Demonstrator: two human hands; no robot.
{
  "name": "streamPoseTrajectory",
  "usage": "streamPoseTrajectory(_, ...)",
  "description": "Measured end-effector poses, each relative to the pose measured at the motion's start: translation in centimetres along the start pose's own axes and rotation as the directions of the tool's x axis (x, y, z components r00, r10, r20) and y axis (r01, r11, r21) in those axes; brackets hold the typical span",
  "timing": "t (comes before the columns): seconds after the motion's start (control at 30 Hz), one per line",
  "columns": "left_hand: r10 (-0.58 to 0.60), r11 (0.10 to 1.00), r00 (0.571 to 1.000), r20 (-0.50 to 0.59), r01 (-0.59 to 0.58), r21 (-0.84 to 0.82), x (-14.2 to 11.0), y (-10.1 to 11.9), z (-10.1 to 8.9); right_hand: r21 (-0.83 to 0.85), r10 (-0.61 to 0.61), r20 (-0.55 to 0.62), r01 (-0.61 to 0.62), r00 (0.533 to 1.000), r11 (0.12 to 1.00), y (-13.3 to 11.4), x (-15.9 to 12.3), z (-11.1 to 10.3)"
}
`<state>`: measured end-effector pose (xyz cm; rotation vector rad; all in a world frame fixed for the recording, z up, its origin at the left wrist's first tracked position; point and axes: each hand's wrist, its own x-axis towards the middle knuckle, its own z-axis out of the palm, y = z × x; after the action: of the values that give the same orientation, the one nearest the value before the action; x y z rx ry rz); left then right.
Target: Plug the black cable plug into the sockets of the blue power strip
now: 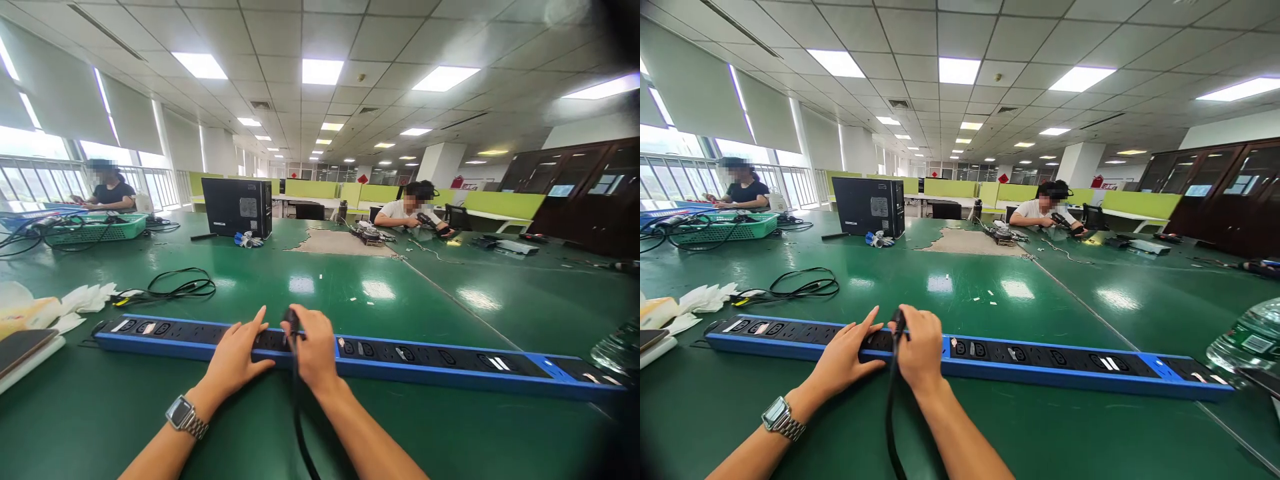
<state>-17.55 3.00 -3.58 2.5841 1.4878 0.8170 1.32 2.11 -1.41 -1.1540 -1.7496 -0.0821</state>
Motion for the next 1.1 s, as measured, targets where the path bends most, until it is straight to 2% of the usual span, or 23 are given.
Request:
streamPoseTrajectory(0.03,0.006,1.000,1.000,-0.003,-0.006,0.013,0.0,-0.1,0.1,0.001,0.023,-0.076,-0.023,0.997,1.000,1.1,-0.1,-1.3)
streamPoseTrajectory(0.07,0.015,1.000,1.000,-0.006,-0.015,0.027,0.0,-0.3,0.1,0.001,0.027,-0.103,-0.027,0.994,1.000,2.5,-0.4,-2.9)
streamPoseTrajectory(0.13,0.033,0.998,0.999,-0.009,-0.032,0.055,-0.1,-0.6,0.3,-0.004,0.027,-0.063,-0.028,0.998,1.000,5.6,-1.4,-6.2)
streamPoseTrajectory(0.23,0.044,0.996,0.999,-0.009,-0.043,0.072,-0.2,-0.9,0.5,-0.055,0.097,0.037,-0.095,0.995,0.994,10.2,-3.9,-10.5)
streamPoseTrajectory(0.3,0.045,0.997,0.999,-0.019,-0.044,0.060,-0.1,-1.0,0.6,-0.085,0.153,0.073,-0.146,0.986,0.986,12.3,-5.3,-12.4)
streamPoseTrajectory(0.37,0.042,0.998,0.999,-0.029,-0.041,0.046,-0.1,-0.9,0.6,-0.099,0.185,0.094,-0.176,0.978,0.979,13.4,-6.0,-13.5)
streamPoseTrajectory(0.57,0.023,0.999,0.999,-0.028,-0.022,0.026,0.0,-1.1,0.6,-0.109,0.195,0.189,-0.176,0.962,0.978,13.7,-5.4,-14.9)
streamPoseTrajectory(0.73,-0.003,1.000,1.000,-0.031,0.002,-0.010,0.7,0.0,0.6,-0.087,0.187,0.190,-0.173,0.964,0.981,13.1,-5.8,-14.9)
streamPoseTrajectory(0.83,0.034,0.995,0.997,-0.074,-0.040,-0.089,1.9,2.2,1.2,-0.075,0.213,0.171,-0.203,0.962,0.976,12.9,-6.0,-14.7)
streamPoseTrajectory(0.97,0.120,0.971,0.981,-0.150,-0.147,-0.187,3.8,6.5,2.6,-0.084,0.238,0.203,-0.226,0.950,0.971,13.0,-5.8,-14.6)
streamPoseTrajectory(1.1,0.186,0.937,0.967,-0.173,-0.228,-0.263,5.5,11.0,3.8,-0.186,0.229,0.201,-0.193,0.952,0.964,13.3,-6.0,-14.0)
